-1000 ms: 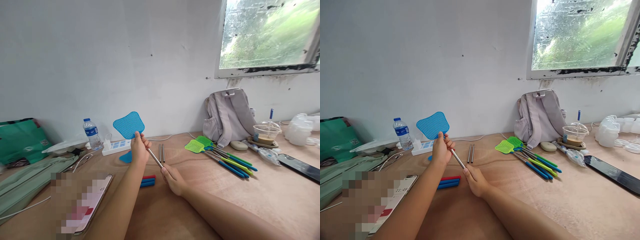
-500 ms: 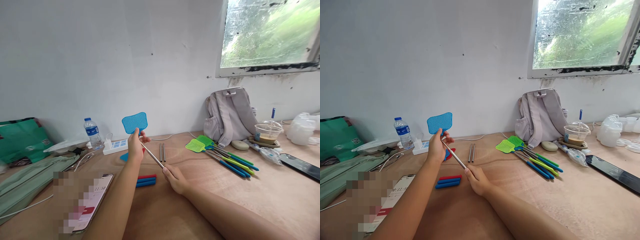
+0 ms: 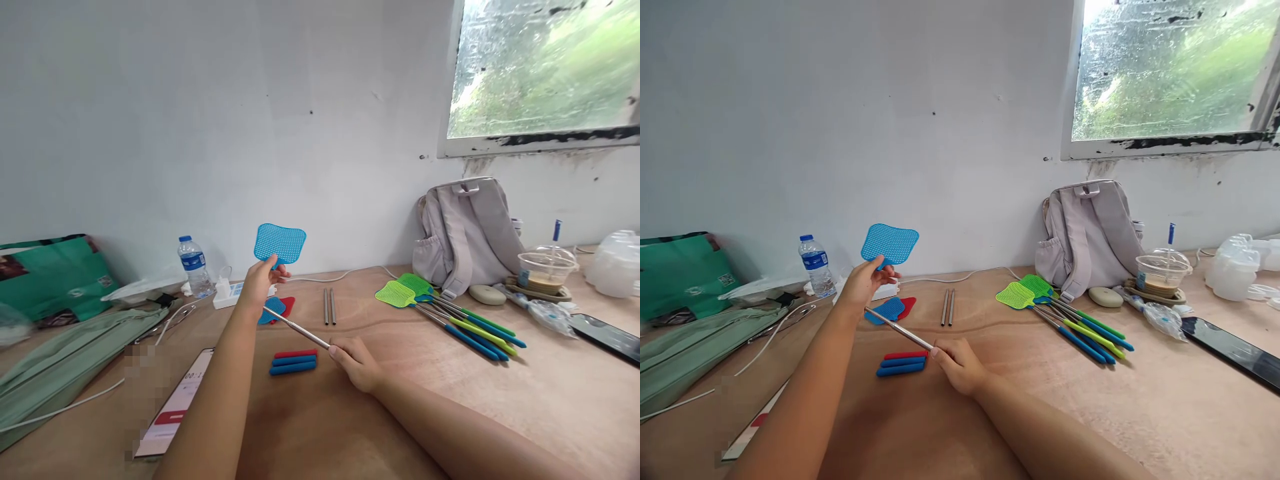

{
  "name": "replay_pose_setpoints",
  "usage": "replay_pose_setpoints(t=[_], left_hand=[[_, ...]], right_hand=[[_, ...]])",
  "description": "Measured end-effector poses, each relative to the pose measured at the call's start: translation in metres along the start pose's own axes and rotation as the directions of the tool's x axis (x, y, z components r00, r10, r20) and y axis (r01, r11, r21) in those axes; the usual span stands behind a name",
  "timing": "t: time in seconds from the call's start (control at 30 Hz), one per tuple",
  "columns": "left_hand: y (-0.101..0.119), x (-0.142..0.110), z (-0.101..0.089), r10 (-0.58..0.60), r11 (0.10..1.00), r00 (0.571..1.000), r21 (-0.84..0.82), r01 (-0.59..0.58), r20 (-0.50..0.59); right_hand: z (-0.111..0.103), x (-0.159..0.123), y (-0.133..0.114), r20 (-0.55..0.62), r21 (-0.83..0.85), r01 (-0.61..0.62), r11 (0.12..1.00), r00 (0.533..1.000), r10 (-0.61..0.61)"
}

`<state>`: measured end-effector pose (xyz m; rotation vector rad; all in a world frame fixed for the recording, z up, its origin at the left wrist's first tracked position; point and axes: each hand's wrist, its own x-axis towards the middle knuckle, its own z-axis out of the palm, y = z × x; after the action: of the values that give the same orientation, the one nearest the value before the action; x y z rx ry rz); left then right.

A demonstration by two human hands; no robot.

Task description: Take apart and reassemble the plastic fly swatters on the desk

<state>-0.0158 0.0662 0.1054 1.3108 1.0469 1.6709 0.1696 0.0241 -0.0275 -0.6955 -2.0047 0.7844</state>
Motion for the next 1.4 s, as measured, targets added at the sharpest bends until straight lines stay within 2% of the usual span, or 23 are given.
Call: replay_pose_setpoints(t=[0.17,0.3,0.47,0.67,0.9,1.03,1.17,1.33,1.4], left_hand=[[-0.007,-0.005,0.007,-0.111,0.993,0.965,0.069,0.098,0.238],[-0.006,-0.010,0.011,-0.116,0.993,0.938,0.037,0.110,0.327],[-0.003,-0.014,0.015,-0.146,0.987,0.928,-0.009,0.158,0.342],[-0.005,-0.012,0.015,-0.106,0.992,0.924,-0.024,0.123,0.367],[0.002,-0.016,0.022,-0.007,0.978,0.935,-0.193,0.081,0.356],[0.000,-0.021,0.028,-0.016,0.992,0.907,-0.107,0.067,0.421],[-0.011,-0.023,0.037,-0.038,0.996,0.872,-0.049,0.071,0.487],[-0.019,-0.022,0.040,-0.045,0.995,0.878,-0.059,0.083,0.476],[-0.018,-0.018,0.036,-0.037,0.993,0.905,-0.088,0.082,0.424]], right_hand=[[-0.001,-0.001,0.002,-0.027,-0.011,0.009,1.000,1.000,-0.009],[-0.002,-0.001,0.005,-0.082,-0.011,0.014,1.000,0.997,-0.015],[-0.004,-0.002,0.005,-0.083,0.019,0.040,0.999,0.996,-0.039],[-0.007,-0.004,-0.002,-0.034,0.058,0.045,0.997,0.999,-0.043],[-0.003,-0.004,0.000,-0.151,-0.004,0.075,0.997,0.986,-0.074],[-0.002,-0.004,-0.002,-0.161,-0.021,0.084,0.996,0.983,-0.086],[-0.002,-0.004,-0.002,-0.170,-0.038,0.089,0.995,0.981,-0.094],[-0.003,-0.002,0.000,-0.221,-0.067,0.069,0.995,0.972,-0.082],[-0.003,-0.002,0.002,-0.196,-0.065,0.081,0.995,0.976,-0.093]])
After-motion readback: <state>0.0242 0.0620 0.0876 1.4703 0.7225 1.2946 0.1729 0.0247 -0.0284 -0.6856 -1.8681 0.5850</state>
